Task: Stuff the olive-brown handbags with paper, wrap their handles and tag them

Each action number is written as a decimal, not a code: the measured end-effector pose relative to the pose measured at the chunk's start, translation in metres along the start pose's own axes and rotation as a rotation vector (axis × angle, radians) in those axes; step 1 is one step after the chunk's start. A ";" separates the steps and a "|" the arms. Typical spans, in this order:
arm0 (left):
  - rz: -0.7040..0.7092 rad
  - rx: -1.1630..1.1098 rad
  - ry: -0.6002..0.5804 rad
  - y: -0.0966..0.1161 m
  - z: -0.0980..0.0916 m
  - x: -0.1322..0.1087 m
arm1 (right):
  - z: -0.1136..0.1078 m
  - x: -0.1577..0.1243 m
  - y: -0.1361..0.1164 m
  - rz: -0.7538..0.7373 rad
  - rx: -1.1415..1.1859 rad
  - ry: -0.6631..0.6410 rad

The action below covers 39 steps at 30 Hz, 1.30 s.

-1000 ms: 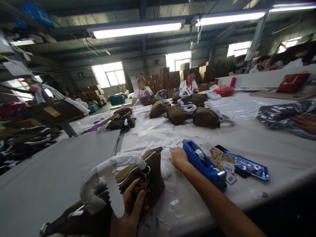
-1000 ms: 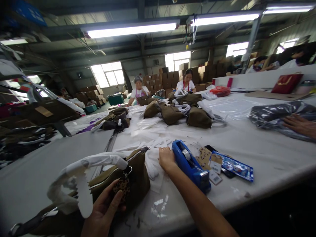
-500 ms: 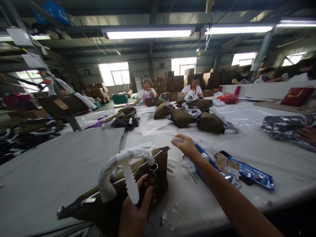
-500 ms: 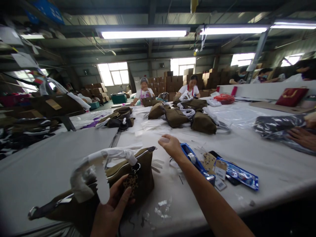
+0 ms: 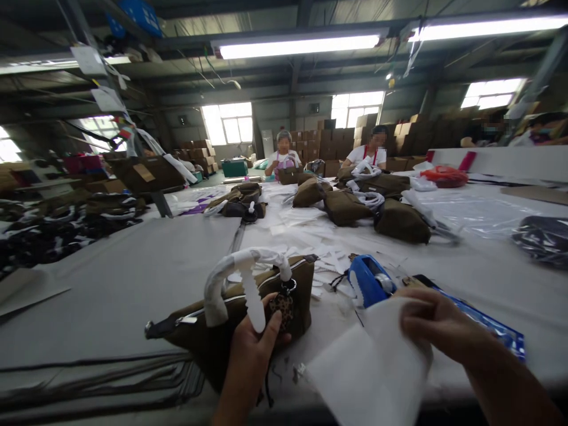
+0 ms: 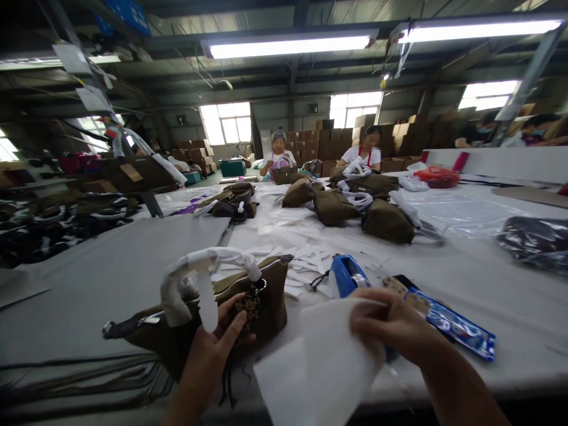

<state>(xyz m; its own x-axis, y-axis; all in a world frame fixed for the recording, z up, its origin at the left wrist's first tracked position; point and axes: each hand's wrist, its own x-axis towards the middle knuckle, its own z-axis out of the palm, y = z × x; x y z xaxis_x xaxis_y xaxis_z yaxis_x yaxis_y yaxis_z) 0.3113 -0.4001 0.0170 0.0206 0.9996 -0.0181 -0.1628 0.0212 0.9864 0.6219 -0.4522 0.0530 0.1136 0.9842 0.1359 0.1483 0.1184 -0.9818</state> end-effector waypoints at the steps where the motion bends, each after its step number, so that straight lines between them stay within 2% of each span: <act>1: -0.004 -0.009 0.015 0.003 0.001 -0.001 | 0.004 -0.002 0.003 0.066 -0.066 -0.132; 3: -0.015 -0.039 0.042 0.011 0.004 -0.005 | 0.020 -0.001 0.008 0.144 -0.176 -0.369; 4: -0.035 -0.063 0.042 0.014 0.005 -0.008 | 0.030 0.001 0.009 0.146 -0.211 -0.412; 7: -0.126 -0.176 0.015 0.019 0.010 -0.018 | 0.062 0.009 0.015 0.100 -0.176 -0.375; 10: -0.187 -0.275 -0.001 0.014 0.019 -0.028 | 0.089 0.017 0.021 0.091 -0.094 -0.343; 17: -0.095 -0.208 0.043 -0.013 0.034 -0.037 | 0.125 0.033 0.030 0.049 0.168 -0.191; 20: -0.077 -0.156 0.058 -0.025 0.032 -0.033 | 0.133 0.035 0.029 0.040 0.269 -0.173; 25: -0.003 -0.005 0.055 -0.043 0.028 -0.024 | 0.135 0.030 0.020 0.047 0.252 -0.140; 32: 0.130 0.268 0.114 -0.043 0.031 -0.030 | 0.135 0.033 0.012 -0.047 0.101 -0.191; 35: 0.218 0.433 0.178 -0.038 0.015 -0.044 | 0.135 0.034 0.013 -0.040 0.165 -0.207; 37: 0.286 0.526 0.288 -0.034 -0.005 -0.054 | 0.133 0.035 0.013 -0.004 0.248 -0.242; 39: 0.267 0.521 0.360 -0.031 -0.025 -0.060 | 0.129 0.037 0.012 0.050 0.344 -0.302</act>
<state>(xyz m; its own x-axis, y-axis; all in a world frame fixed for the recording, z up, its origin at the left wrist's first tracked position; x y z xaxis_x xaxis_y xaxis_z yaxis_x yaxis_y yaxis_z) 0.2906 -0.4607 -0.0161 -0.2985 0.9148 0.2721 0.3804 -0.1474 0.9130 0.5009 -0.3974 0.0287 -0.1868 0.9780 0.0929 -0.1910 0.0566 -0.9800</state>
